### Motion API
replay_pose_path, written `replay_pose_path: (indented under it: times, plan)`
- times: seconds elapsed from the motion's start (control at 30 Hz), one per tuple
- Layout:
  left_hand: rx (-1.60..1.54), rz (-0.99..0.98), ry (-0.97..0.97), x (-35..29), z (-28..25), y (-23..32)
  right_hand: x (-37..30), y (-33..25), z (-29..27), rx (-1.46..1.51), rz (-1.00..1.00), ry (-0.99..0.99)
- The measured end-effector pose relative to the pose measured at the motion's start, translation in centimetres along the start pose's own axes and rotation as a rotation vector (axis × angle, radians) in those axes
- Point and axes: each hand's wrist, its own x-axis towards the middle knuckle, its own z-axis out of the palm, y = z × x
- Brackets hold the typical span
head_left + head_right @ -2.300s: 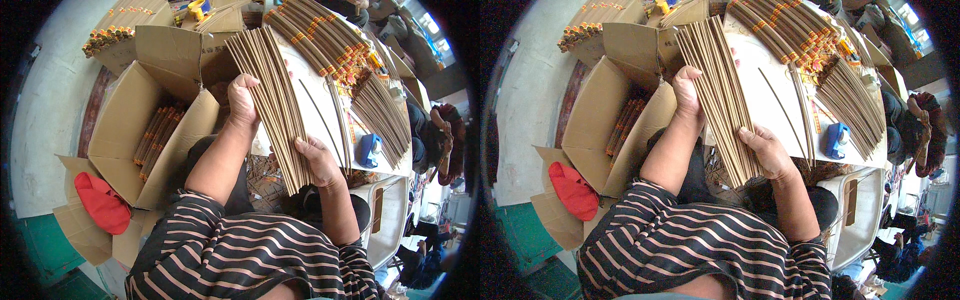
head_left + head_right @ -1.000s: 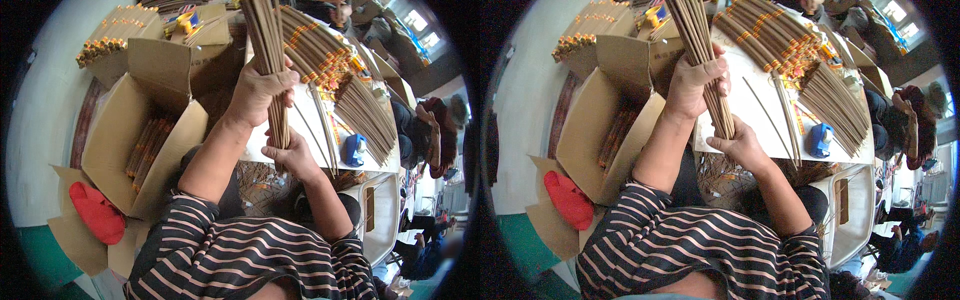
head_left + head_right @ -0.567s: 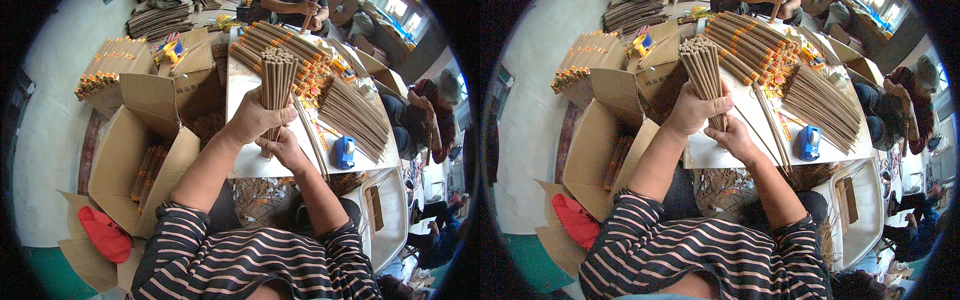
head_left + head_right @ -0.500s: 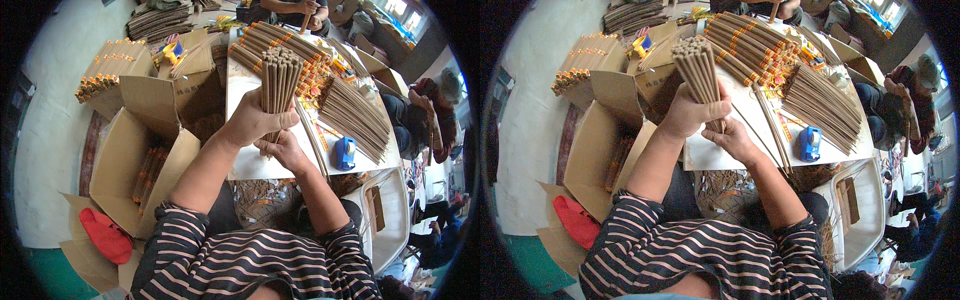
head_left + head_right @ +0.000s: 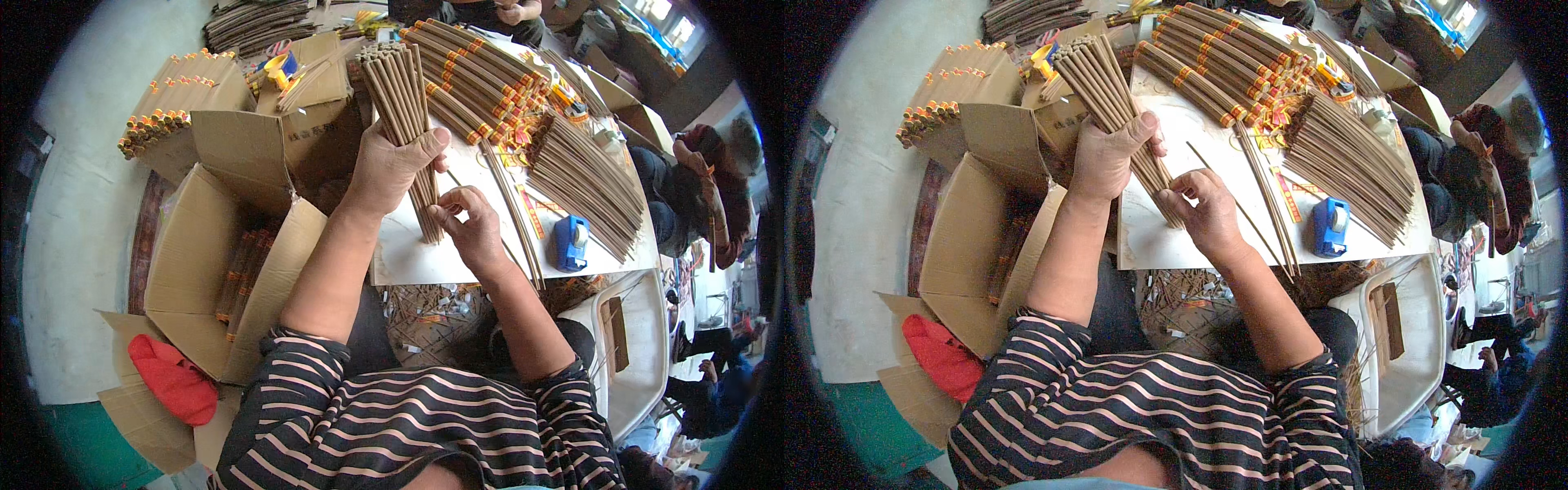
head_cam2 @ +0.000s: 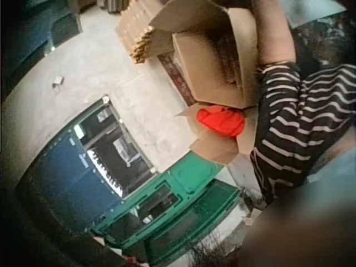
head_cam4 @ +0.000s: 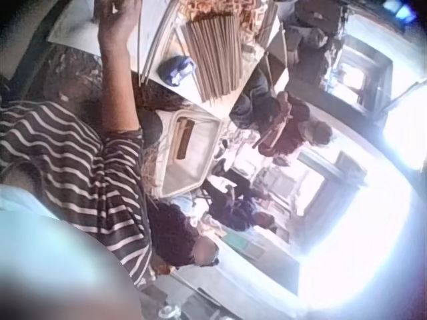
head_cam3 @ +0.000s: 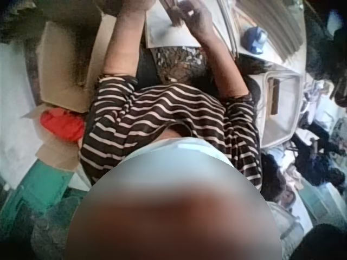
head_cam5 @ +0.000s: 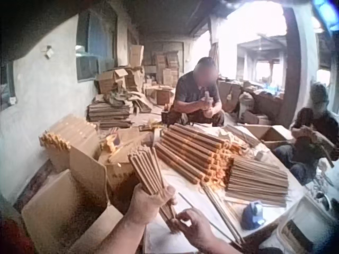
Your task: The person gathers thin wooden sticks from a table, aligns them into bundles, and secures each bundle with a small paper band. Completed bundles are placed into a cardboard box. The person repeats this process continuously.
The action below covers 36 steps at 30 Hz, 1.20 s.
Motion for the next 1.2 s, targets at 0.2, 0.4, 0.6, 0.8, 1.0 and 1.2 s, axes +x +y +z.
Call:
replay_pose_path:
  times: [0.2, 0.4, 0.6, 0.8, 1.0, 1.2]
  plan:
    - [-0.009, 0.078, 0.013, -0.1, -1.0, -0.1, -0.2, -0.8, -0.8, -0.206, -0.055, -0.076]
    - [-0.035, 0.15, -0.011, 0.3, -2.2, -0.4, -3.6, -0.7, -3.9, -0.304, 0.024, -0.095]
    - [-0.051, 0.106, 0.053, 0.3, -2.5, 0.0, -4.9, 4.1, -6.1, -0.585, 0.245, -0.012]
    - [-0.078, 0.073, 0.111, 0.3, -2.0, 0.4, -3.7, 8.3, -5.4, -0.697, 0.346, -0.084]
    - [0.013, 0.11, 0.059, 0.1, -1.3, 0.7, -2.0, 6.3, -6.0, -0.834, 0.319, -0.001]
    - [0.007, 0.067, -0.127, -1.2, 1.1, 1.7, -0.7, -2.5, -1.1, 0.104, 0.002, -0.103]
